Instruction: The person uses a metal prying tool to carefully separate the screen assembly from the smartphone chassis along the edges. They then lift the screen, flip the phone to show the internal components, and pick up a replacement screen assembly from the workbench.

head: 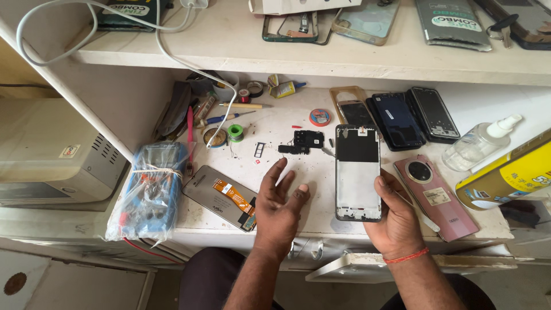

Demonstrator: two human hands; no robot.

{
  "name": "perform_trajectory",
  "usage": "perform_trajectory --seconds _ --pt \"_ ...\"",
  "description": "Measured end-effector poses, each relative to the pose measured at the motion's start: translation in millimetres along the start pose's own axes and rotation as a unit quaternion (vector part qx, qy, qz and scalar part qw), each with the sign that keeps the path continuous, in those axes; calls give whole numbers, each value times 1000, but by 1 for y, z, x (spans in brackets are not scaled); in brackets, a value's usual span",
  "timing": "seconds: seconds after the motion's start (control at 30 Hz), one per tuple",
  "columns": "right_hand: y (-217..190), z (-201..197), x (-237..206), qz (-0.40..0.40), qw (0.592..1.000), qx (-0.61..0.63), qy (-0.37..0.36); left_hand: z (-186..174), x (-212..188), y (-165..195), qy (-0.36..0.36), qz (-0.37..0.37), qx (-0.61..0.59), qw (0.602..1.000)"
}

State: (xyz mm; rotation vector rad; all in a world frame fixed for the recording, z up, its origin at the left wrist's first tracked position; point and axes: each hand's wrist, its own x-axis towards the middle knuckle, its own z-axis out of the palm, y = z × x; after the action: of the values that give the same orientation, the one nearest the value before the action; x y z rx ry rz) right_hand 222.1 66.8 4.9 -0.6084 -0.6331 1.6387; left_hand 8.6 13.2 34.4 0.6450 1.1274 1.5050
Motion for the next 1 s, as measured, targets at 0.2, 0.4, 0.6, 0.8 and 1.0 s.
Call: perform_trajectory --seconds 0.2,0.4,0.6,0.8,1.0 --pt "-3 7 -2 0 1000 3 -16 2 0 -10 -5 0 33 999" --pt "-2 8 -1 -4 1000 -14 -25 -2 -1 -19 -151 53 136 978" --pt "0 4 0 -10 1000 -23 -18 -2 1 -18 -184 13 205 961" --pt "-2 8 0 5 999 -39 -23 -4 1 -16 -199 17 204 958" --pt "-2 9 -1 6 998 -60 4 -8 2 -8 -207 2 250 946"
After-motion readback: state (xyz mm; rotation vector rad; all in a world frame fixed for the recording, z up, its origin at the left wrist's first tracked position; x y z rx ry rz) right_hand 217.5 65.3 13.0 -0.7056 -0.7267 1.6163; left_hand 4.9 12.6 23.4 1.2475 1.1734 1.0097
